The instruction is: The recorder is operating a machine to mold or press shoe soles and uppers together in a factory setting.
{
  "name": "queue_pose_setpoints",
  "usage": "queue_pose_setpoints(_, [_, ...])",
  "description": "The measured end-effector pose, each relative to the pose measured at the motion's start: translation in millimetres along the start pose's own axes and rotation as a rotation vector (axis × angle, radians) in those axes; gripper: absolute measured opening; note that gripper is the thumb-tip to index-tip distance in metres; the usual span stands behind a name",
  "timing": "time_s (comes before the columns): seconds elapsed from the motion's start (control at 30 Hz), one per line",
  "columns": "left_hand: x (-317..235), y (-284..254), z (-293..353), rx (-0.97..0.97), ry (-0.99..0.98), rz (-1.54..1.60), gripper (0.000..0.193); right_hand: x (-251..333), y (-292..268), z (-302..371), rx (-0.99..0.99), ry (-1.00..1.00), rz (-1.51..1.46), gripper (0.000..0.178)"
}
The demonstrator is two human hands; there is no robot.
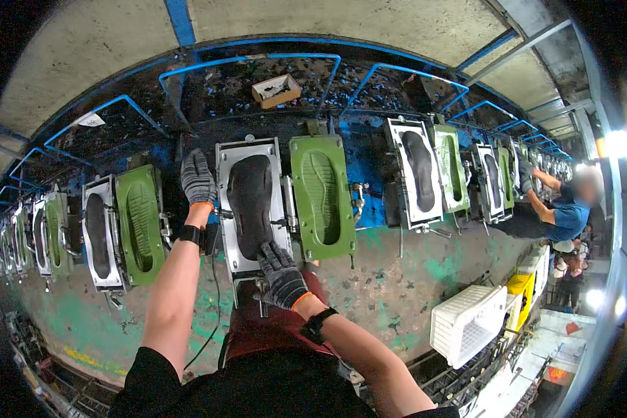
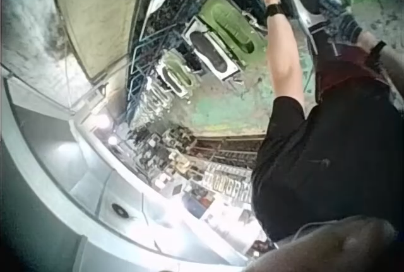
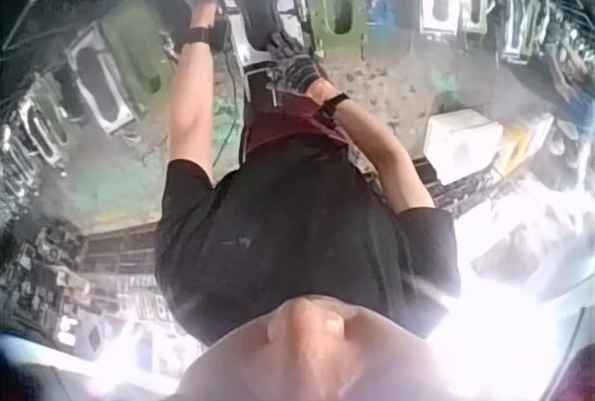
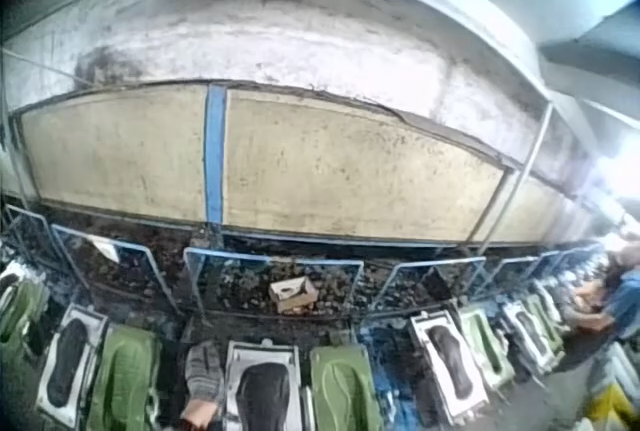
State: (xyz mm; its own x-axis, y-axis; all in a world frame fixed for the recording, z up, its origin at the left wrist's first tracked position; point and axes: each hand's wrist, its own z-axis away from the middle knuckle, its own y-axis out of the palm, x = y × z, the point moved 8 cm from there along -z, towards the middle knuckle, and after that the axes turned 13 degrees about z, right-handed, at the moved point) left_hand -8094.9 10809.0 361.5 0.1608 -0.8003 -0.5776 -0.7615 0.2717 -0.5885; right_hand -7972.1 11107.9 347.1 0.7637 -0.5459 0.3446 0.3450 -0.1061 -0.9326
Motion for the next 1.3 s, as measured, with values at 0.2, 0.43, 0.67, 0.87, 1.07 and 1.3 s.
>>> queue_pose_setpoints(0.2, [-112,34,51,0.373,0.167,0.207,0.041,-6,8,13,-0.065,0.034,-0.095,0.113])
queue_pose_setpoints(0.43, [-130,62,87,0.579,0.302,-0.001,0.066,-20,21,26,-0.094,0.002,-0.154,0.104])
queue_pose_setpoints(0.67, [-155,86,89,0.873,0.27,-0.501,0.101,4,27,25,0.482,0.051,-0.131,0.077])
queue_pose_setpoints(0.87, [-155,80,83,0.812,0.232,-0.471,0.097,5,84,41,0.814,0.252,-0.406,0.087])
queue_pose_setpoints(1.07, [-133,62,72,0.569,0.214,-0.158,0.08,3,126,45,0.646,0.221,-0.37,0.072])
queue_pose_setpoints(1.3, [-83,71,40,0.556,-0.047,0.226,0.042,-29,158,57,0.303,-0.002,0.147,0.049])
